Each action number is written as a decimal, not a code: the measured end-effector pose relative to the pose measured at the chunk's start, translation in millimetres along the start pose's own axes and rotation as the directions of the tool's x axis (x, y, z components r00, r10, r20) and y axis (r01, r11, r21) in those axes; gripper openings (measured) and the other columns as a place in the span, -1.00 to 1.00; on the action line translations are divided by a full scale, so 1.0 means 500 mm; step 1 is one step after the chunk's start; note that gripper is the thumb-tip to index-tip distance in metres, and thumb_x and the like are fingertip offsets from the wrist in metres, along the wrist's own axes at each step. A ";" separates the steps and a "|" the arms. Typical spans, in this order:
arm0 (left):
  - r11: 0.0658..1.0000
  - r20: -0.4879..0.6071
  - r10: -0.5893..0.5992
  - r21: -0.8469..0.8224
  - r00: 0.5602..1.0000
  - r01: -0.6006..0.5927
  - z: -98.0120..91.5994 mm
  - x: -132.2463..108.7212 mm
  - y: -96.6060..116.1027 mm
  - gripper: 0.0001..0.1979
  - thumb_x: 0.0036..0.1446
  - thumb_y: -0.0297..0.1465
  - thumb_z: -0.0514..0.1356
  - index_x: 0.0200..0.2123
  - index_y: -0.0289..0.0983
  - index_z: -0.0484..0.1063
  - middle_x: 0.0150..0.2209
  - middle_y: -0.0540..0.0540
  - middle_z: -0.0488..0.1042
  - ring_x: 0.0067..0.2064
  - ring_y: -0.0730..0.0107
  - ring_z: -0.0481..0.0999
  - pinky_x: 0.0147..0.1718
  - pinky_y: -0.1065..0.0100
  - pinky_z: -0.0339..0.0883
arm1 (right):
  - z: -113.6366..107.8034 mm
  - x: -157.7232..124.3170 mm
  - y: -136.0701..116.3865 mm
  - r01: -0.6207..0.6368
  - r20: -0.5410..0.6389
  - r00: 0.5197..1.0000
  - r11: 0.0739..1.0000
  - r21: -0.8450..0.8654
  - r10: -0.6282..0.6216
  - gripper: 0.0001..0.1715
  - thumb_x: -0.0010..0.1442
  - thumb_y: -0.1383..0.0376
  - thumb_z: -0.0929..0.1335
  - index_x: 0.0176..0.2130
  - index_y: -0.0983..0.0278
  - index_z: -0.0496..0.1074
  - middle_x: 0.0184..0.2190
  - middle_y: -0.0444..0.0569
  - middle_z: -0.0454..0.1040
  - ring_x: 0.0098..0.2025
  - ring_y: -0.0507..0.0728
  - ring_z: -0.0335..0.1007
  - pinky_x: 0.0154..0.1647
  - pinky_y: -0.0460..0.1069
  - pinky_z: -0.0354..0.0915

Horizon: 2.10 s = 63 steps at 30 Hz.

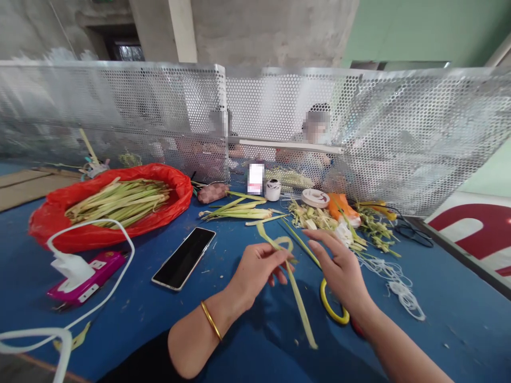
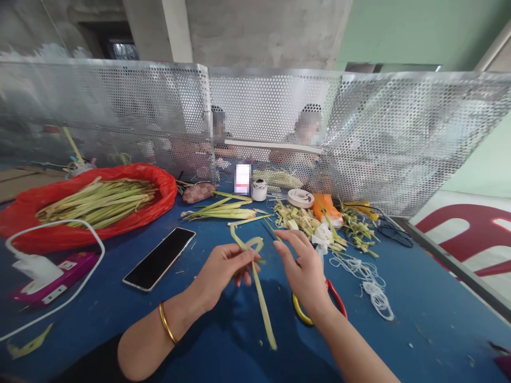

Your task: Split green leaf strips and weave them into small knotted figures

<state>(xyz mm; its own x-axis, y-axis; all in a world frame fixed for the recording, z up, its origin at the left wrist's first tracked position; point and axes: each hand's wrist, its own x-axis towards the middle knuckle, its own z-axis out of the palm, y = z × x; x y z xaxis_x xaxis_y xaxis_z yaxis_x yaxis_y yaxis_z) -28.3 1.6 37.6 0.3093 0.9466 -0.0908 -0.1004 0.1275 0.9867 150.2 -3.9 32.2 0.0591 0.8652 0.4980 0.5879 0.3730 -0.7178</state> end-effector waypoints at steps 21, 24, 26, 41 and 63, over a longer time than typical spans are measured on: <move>0.882 0.533 -0.462 0.363 0.709 0.302 0.006 -0.021 -0.014 -0.80 -0.04 -0.30 0.25 -0.46 -0.34 0.54 -0.49 -0.06 0.56 -0.63 0.56 0.44 -0.70 0.54 0.07 | 0.004 0.004 -0.005 -0.594 0.405 0.800 0.491 0.637 0.443 -0.61 -0.09 0.03 0.50 -0.42 0.31 0.55 -0.60 -0.18 0.31 -0.65 -0.11 0.04 -0.66 -0.16 0.04; 0.883 0.495 -0.457 0.350 0.739 0.312 0.006 -0.017 -0.013 -0.78 -0.06 -0.28 0.27 -0.47 -0.34 0.54 -0.50 -0.07 0.56 -0.63 0.55 0.44 -0.71 0.55 0.06 | -0.001 0.010 -0.004 -0.564 0.371 0.816 0.471 0.678 0.443 -0.63 -0.08 0.08 0.50 -0.35 0.31 0.56 -0.57 -0.18 0.35 -0.65 -0.12 0.12 -0.64 -0.17 0.11; 0.899 0.433 -0.422 0.312 0.797 0.306 0.007 -0.015 -0.012 -0.78 -0.06 -0.27 0.26 -0.47 -0.34 0.54 -0.50 -0.08 0.56 -0.64 0.55 0.43 -0.71 0.55 0.04 | -0.005 0.012 -0.002 -0.528 0.345 0.841 0.489 0.694 0.417 -0.63 -0.03 0.09 0.48 -0.28 0.30 0.55 -0.53 -0.14 0.41 -0.56 -0.06 0.28 -0.54 -0.15 0.23; 0.924 -0.081 -0.271 -0.300 0.959 0.236 -0.013 0.024 -0.024 -0.79 -0.03 -0.31 0.30 -0.38 -0.37 0.49 -0.43 -0.12 0.52 -0.52 0.51 0.46 -0.75 0.57 -0.07 | 0.035 -0.077 -0.075 0.627 0.480 0.703 0.776 -0.070 -0.525 -0.73 0.29 0.44 0.19 -0.20 0.30 0.45 -0.25 0.06 0.47 -0.22 0.14 0.42 -0.22 0.04 0.37; 0.864 -0.033 -0.273 -0.449 0.961 0.230 0.013 0.017 -0.051 -0.81 -0.05 -0.34 0.34 -0.41 -0.36 0.50 -0.51 -0.05 0.49 -0.50 0.51 0.44 -0.48 0.50 0.30 | 0.083 -0.097 -0.036 0.807 0.399 0.590 0.498 -0.318 -0.702 -0.76 0.27 0.46 0.20 -0.30 0.29 0.43 -0.39 -0.03 0.43 -0.28 0.12 0.35 0.02 0.13 0.19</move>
<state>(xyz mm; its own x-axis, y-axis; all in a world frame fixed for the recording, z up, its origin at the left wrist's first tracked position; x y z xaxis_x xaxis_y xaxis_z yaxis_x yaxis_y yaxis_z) -17.1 4.6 12.7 0.2934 0.8851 -0.3612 -0.4398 0.4605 0.7711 103.7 -38.5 0.8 -0.6997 0.3818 0.6038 0.5964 0.7776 0.1993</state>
